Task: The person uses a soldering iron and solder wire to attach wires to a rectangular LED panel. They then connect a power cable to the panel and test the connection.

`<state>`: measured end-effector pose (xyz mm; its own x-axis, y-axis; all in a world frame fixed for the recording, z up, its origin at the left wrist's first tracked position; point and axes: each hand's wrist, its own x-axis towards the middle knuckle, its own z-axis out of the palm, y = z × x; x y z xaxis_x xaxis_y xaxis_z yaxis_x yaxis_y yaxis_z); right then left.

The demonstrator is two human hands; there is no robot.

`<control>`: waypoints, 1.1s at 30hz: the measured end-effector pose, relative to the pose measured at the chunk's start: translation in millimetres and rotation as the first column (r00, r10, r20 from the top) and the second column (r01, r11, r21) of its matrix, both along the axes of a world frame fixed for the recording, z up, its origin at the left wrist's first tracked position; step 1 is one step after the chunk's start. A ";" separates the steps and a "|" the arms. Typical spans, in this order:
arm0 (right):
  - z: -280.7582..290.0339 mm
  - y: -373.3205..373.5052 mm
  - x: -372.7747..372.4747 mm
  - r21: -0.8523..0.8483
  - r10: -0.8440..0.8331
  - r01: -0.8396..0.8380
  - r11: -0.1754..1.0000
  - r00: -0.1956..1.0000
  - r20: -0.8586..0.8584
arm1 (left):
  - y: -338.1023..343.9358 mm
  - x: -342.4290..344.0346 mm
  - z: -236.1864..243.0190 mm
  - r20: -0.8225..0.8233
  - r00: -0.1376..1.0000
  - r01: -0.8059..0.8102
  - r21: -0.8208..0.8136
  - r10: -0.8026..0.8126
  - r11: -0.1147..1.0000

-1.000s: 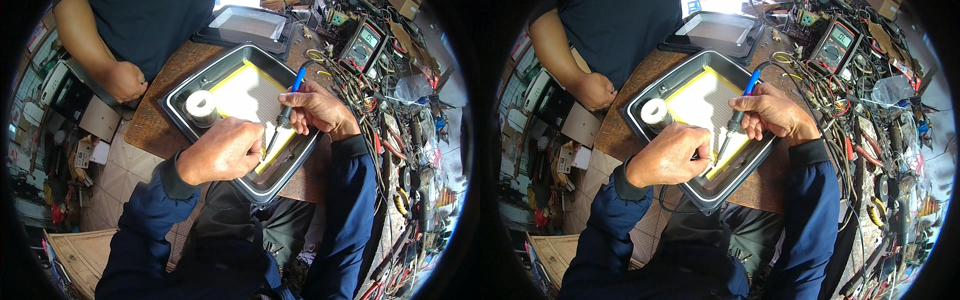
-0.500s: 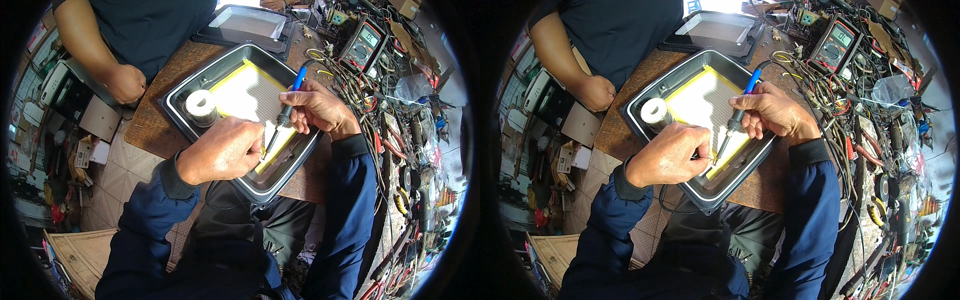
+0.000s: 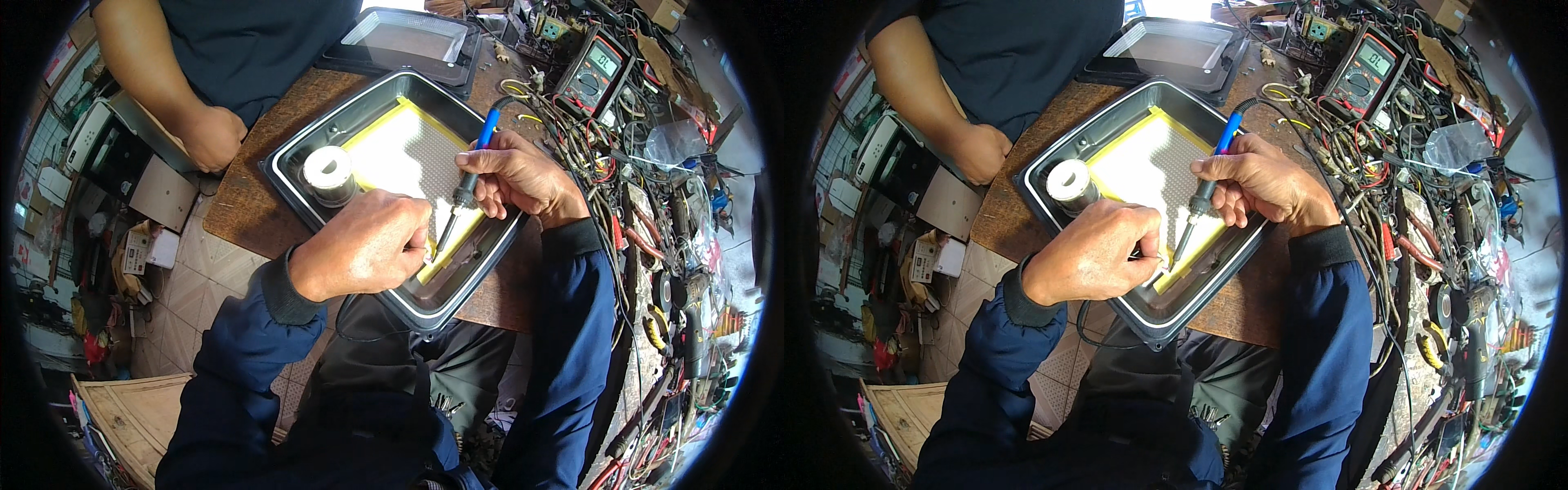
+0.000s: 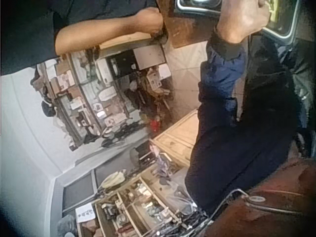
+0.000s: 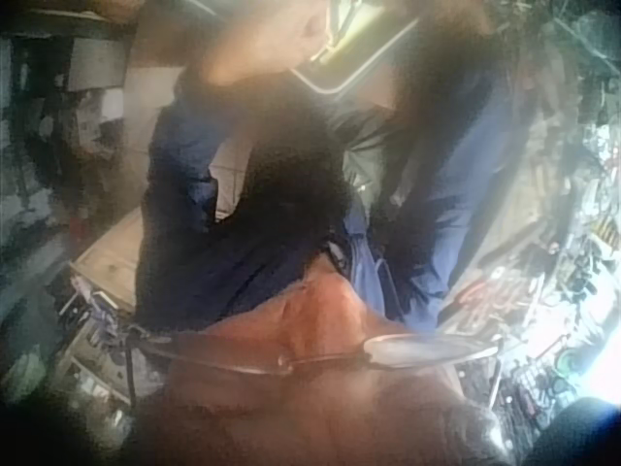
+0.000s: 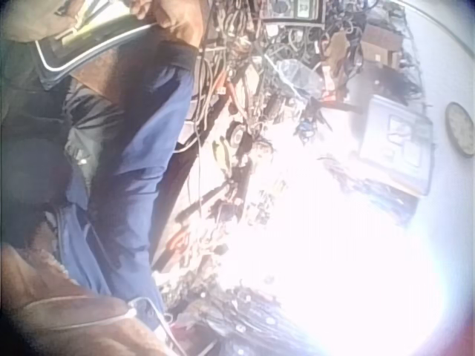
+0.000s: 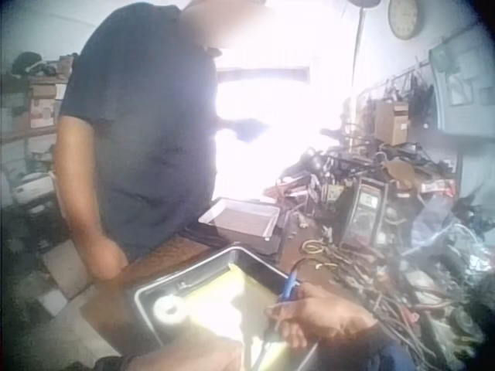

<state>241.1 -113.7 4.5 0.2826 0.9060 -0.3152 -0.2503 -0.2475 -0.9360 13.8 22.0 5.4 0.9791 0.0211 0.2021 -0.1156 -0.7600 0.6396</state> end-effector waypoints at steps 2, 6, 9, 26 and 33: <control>0.8 -0.3 -0.7 -0.002 0.000 0.000 1.000 1.000 0.012 | -0.1 0.3 0.0 -0.010 1.000 -0.003 0.000 0.003 1.000; -1.1 0.2 0.7 0.005 0.004 -0.004 1.000 1.000 0.004 | 0.5 0.5 -1.5 -0.013 1.000 -0.004 0.001 0.004 1.000; -2.1 -0.1 1.0 0.008 0.002 -0.002 1.000 1.000 0.006 | 0.4 0.5 -0.9 -0.012 1.000 -0.001 0.000 0.001 1.000; -1.9 -0.1 -0.2 0.021 0.012 -0.013 1.000 1.000 0.011 | 0.9 0.4 -1.6 -0.009 1.000 0.003 -0.007 -0.003 1.000; -1.4 0.2 -0.6 0.014 0.011 -0.012 1.000 1.000 0.026 | 0.0 0.3 -0.6 -0.027 1.000 -0.009 0.000 0.009 1.000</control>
<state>240.6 -113.5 3.1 0.2802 0.9135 -0.2950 -0.2230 -0.2370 -0.9456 14.1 22.1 4.8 0.9840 0.0296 0.1759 -0.0919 -0.7610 0.6422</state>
